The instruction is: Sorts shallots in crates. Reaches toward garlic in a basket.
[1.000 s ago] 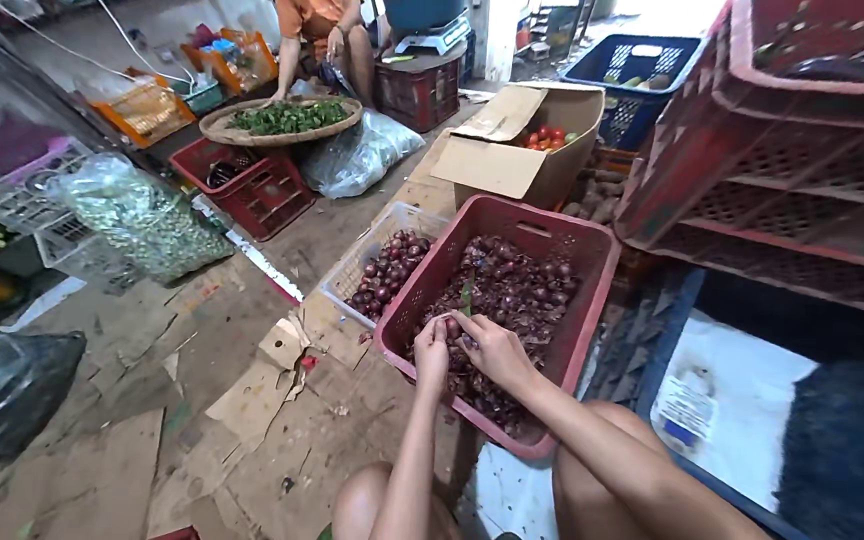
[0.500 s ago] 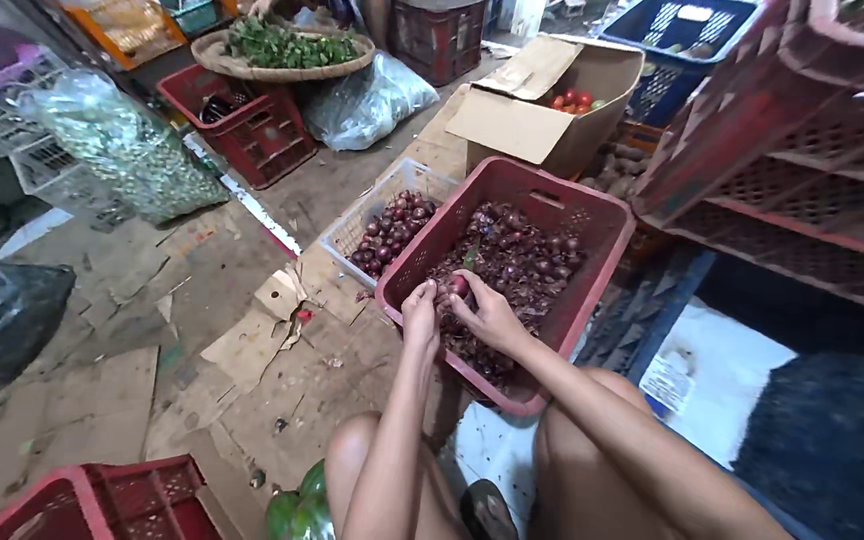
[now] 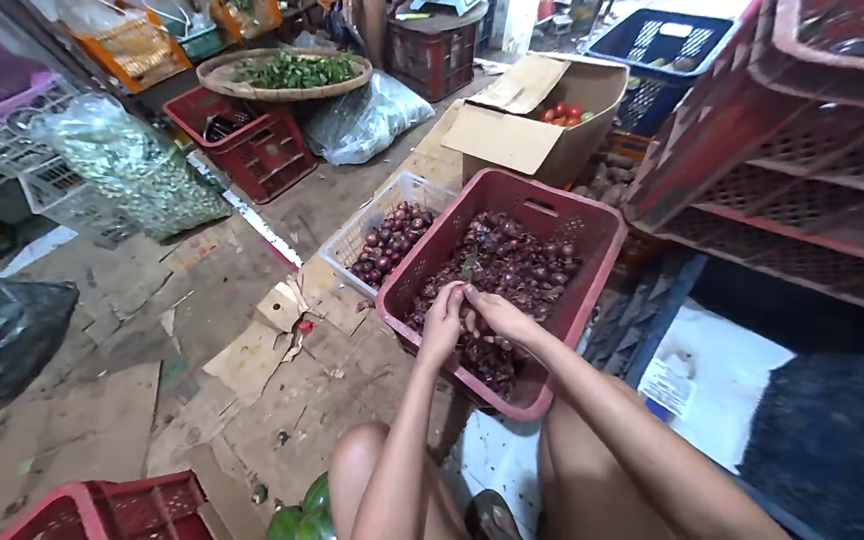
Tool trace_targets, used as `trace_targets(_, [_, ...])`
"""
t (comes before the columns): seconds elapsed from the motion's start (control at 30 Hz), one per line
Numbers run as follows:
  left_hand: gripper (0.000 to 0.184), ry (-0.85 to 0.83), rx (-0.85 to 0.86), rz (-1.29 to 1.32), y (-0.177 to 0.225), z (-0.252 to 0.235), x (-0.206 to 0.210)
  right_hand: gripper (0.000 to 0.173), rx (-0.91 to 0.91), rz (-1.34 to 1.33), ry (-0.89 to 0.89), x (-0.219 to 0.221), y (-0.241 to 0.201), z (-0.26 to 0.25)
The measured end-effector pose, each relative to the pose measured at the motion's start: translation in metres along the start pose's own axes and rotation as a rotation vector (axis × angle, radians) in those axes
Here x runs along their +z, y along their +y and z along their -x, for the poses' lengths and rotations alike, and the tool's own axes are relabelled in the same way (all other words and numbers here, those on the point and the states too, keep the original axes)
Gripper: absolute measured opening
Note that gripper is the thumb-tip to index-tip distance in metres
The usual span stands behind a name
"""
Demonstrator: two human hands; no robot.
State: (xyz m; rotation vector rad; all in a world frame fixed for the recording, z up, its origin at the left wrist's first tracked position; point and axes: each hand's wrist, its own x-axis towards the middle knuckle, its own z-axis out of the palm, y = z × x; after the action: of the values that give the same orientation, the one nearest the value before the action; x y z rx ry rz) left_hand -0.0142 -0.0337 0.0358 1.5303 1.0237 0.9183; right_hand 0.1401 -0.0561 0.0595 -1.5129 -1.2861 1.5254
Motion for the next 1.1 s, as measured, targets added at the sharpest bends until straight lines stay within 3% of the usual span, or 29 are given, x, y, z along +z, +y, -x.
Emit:
trace_targets(0.1, [0.045,-0.009,-0.2,0.311,-0.008,-0.006,-0.001,0.043,-0.02,-0.08,0.031,0.007,0.003,-0.001])
trace_targets(0.23, [0.039,0.01,-0.335,0.461,0.01,-0.013,-0.006,0.047,0.046,-0.194,0.177,0.016,0.001,0.0])
trace_targets(0.37, [0.026,0.226,-0.26,0.345,0.012,-0.036,-0.026,0.054,0.173,-0.307,0.244,0.012,-0.006,0.009])
trace_targets(0.47, [0.026,0.418,-0.24,0.651,-0.007,-0.053,-0.041,0.048,0.129,-0.306,0.259,0.008,-0.01,0.004])
trace_targets(0.5, [0.035,0.409,-0.193,0.636,-0.019,-0.052,-0.04,0.046,0.127,-0.255,0.267,0.006,-0.01,0.0])
trace_targets(0.57, [0.041,0.388,-0.098,0.31,-0.036,-0.046,-0.036,0.039,0.181,-0.154,0.309,-0.002,-0.005,-0.007])
trace_targets(0.63, [0.033,0.448,-0.024,-0.056,-0.045,-0.042,-0.033,0.035,0.255,-0.156,0.314,-0.018,0.003,-0.011])
trace_targets(0.7, [0.026,0.459,-0.016,-0.143,-0.051,-0.038,-0.032,0.038,0.282,-0.105,0.317,-0.032,0.007,-0.017])
trace_targets(0.83, [0.057,-0.038,-0.375,0.496,-0.028,-0.042,-0.029,0.054,0.074,0.178,0.357,-0.032,-0.012,-0.036])
trace_targets(0.9, [0.069,-0.173,-0.517,0.682,-0.012,-0.041,-0.028,0.044,-0.1,0.268,0.364,-0.018,-0.026,-0.048])
trace_targets(1.0, [0.047,-0.083,-0.447,0.682,-0.003,-0.04,-0.04,0.025,-0.296,0.321,0.416,0.004,-0.031,-0.077])
trace_targets(1.1, [0.033,0.169,-0.258,0.419,-0.018,-0.041,-0.058,0.027,-0.23,0.235,0.536,0.019,-0.017,-0.103])
